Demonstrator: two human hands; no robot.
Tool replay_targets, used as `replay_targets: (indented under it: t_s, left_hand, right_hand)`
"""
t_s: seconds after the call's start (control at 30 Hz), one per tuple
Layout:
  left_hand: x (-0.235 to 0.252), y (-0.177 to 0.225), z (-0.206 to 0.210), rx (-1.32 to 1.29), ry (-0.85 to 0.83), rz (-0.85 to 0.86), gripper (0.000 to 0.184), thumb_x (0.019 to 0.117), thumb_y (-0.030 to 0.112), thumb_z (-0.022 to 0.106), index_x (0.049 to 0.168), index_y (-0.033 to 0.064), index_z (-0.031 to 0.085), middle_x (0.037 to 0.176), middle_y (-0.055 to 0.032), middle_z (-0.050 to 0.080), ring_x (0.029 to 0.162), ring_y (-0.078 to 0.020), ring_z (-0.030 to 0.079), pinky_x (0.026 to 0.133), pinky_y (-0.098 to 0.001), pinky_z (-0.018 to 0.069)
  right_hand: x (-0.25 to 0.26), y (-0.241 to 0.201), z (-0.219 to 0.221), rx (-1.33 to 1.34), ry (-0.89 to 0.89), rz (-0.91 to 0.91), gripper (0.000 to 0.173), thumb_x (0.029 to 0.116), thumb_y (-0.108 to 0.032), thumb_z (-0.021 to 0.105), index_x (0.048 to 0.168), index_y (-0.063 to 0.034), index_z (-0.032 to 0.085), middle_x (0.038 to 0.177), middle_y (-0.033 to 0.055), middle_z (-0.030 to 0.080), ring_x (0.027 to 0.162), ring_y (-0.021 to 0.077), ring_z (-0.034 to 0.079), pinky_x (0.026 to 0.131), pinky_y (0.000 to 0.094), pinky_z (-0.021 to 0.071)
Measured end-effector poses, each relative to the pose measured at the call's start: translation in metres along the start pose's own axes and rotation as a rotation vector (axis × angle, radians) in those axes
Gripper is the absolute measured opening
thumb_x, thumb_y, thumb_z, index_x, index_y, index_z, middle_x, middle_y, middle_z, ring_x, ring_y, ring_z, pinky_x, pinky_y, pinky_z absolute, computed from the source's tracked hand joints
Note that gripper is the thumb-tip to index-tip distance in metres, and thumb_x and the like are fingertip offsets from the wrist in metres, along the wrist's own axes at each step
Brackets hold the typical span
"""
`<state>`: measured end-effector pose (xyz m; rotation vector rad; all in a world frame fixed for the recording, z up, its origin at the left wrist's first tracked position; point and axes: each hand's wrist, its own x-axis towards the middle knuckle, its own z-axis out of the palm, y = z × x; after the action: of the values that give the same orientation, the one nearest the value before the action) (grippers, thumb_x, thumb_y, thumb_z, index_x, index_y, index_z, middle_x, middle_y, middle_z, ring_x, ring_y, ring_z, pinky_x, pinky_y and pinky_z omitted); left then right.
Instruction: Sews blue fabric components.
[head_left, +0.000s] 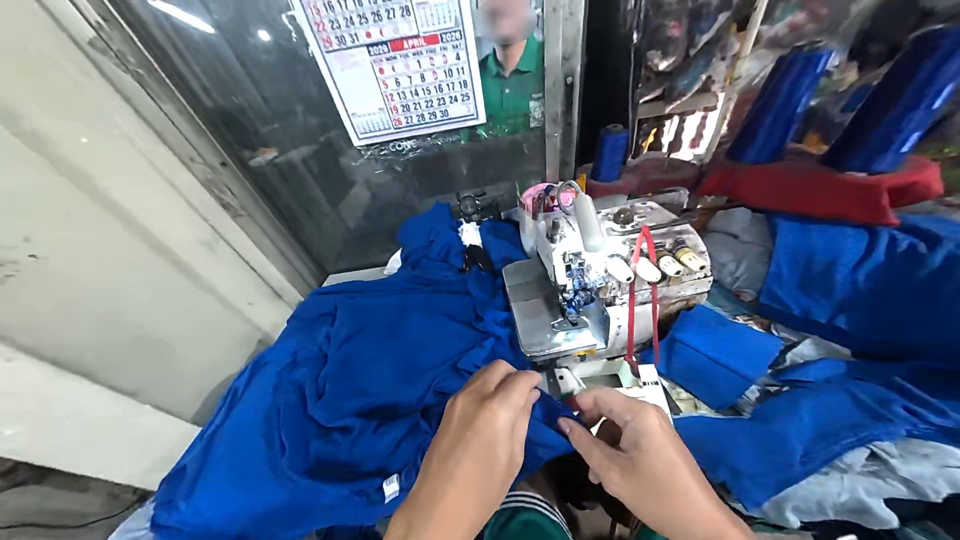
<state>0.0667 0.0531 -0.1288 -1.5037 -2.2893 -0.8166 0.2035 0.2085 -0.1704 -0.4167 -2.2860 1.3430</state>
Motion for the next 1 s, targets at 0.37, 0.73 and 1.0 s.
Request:
replay_targets:
  t_s: [0.37,0.73,1.0]
  left_hand:
    - [0.047,-0.021,0.016,-0.313,-0.118,-0.155,0.027,0.1051,0.038,0.055,0.101,0.0178,0.072,0.081,0.0072,0.067,0.071,-0.004,0.063,0.064,-0.0246,0.0554]
    - [0.14,-0.039,0.074,0.225,-0.155,-0.135,0.022,0.0954,0.029,0.058,0.083,0.0121,0.066,0.075,-0.0044,0.062,0.074,-0.023,0.065,0.065,-0.0481,0.055]
    - [0.112,-0.059,0.05,0.165,-0.172,0.069,0.027,0.1003,0.045,0.057,0.109,0.0232,0.071,0.104,0.0049,0.064,0.091,-0.0092,0.064,0.076,-0.0352,0.0593]
  right_hand:
    - [0.025,0.004,-0.028,0.275,-0.014,0.052,0.017,0.1016,-0.028,0.065,0.101,-0.0106,0.065,0.082,0.0013,0.071,0.055,0.0151,0.067,0.046,0.0329,0.0608]
    - [0.075,0.034,-0.01,0.521,0.362,0.275,0.021,0.0925,-0.018,0.076,0.099,-0.0049,0.061,0.071,0.008,0.071,0.053,0.0229,0.071,0.046,0.0375,0.0642]
    - [0.074,0.041,-0.003,0.477,0.297,0.219,0.026,0.0912,-0.024,0.077,0.104,-0.0087,0.061,0.072,0.0046,0.069,0.052,0.02,0.068,0.044,0.036,0.0619]
